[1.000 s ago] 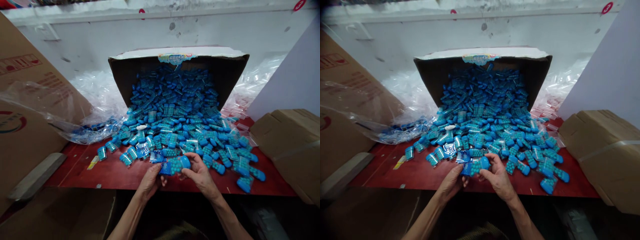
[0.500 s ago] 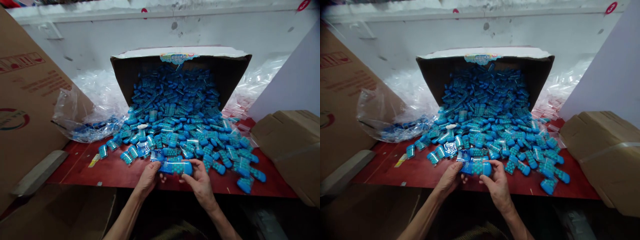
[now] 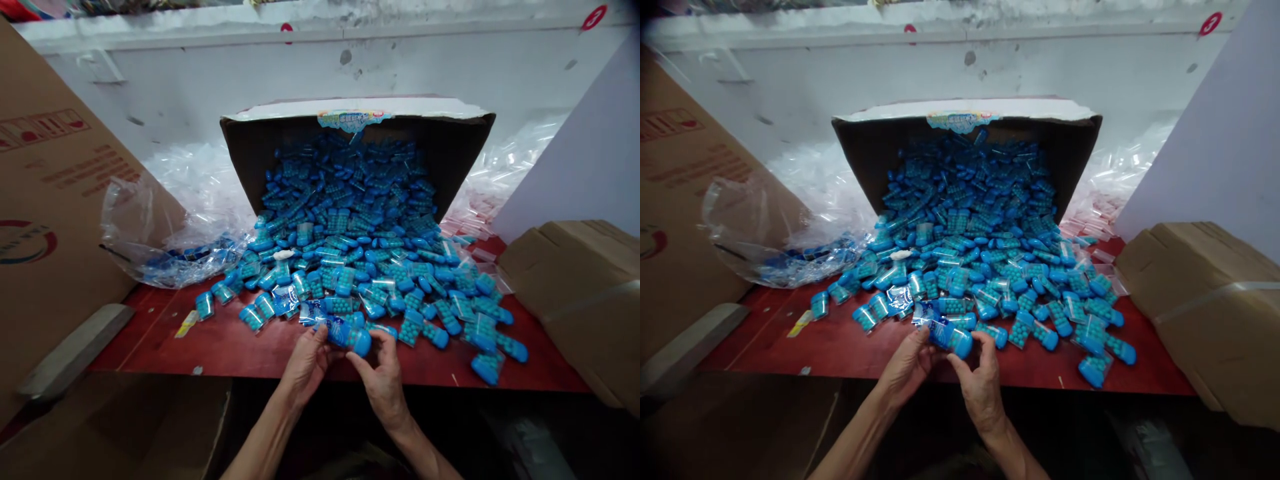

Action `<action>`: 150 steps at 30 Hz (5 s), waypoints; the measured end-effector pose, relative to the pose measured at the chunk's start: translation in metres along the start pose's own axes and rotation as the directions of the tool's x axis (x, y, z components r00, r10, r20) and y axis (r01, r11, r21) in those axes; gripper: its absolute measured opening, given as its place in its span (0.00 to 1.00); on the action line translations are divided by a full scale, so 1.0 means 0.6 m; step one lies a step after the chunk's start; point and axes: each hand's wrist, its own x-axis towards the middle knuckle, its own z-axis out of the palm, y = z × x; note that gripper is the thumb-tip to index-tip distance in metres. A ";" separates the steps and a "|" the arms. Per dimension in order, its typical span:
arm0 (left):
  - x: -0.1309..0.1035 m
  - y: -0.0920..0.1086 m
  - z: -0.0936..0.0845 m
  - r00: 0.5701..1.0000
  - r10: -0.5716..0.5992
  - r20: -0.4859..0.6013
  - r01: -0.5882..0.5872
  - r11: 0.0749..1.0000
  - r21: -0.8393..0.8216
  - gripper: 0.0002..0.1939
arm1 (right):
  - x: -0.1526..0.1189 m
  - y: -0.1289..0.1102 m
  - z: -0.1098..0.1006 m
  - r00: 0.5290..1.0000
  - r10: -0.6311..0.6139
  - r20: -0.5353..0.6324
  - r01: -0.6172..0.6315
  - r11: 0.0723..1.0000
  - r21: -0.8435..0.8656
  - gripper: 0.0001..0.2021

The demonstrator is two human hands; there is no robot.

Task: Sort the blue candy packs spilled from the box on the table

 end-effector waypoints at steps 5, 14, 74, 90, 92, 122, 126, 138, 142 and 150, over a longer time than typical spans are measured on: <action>-0.004 -0.006 0.009 0.997 -0.054 -0.047 0.052 0.998 -0.030 0.10 | 0.009 -0.016 -0.009 0.962 0.072 0.265 -0.081 0.996 0.023 0.18; -0.012 -0.004 0.012 0.977 -0.199 0.074 0.205 0.976 -0.073 0.06 | 0.031 -0.043 -0.018 0.848 0.232 0.477 -0.442 0.806 0.393 0.17; 0.024 -0.007 -0.023 0.974 0.074 -0.212 -0.082 0.996 -0.025 0.12 | 0.100 -0.029 0.059 0.934 -0.052 0.353 0.143 0.961 -0.236 0.12; 0.034 -0.048 -0.001 0.973 0.101 -0.209 -0.069 0.985 0.156 0.14 | 0.071 -0.004 0.028 0.965 0.035 0.258 -0.022 0.998 -0.054 0.18; 0.037 -0.049 0.006 0.966 0.134 -0.222 -0.095 0.979 0.178 0.14 | 0.068 -0.007 0.031 0.972 0.020 0.234 -0.006 0.998 -0.059 0.16; 0.005 -0.004 -0.055 0.950 -0.209 -0.233 0.161 0.964 -0.211 0.08 | 0.174 -0.059 0.058 0.797 -0.058 0.601 0.587 0.306 -0.750 0.17; 0.011 -0.013 -0.055 0.952 -0.199 -0.234 0.154 0.968 -0.198 0.08 | 0.188 -0.047 0.040 0.843 -0.169 0.511 0.507 0.570 -0.646 0.10; 0.017 -0.016 -0.046 0.951 -0.089 -0.296 0.045 0.987 -0.152 0.10 | 0.165 -0.050 0.007 0.935 0.270 0.232 -0.289 0.956 0.051 0.19; 0.015 -0.018 -0.043 0.955 -0.043 -0.294 0.004 0.991 -0.132 0.10 | 0.135 -0.062 0.001 0.880 0.313 0.358 -0.406 0.887 0.221 0.18; 0.009 -0.017 -0.045 0.978 0.055 -0.203 -0.067 0.996 -0.050 0.15 | 0.124 -0.059 0.004 0.913 0.305 0.272 -0.365 0.908 0.206 0.18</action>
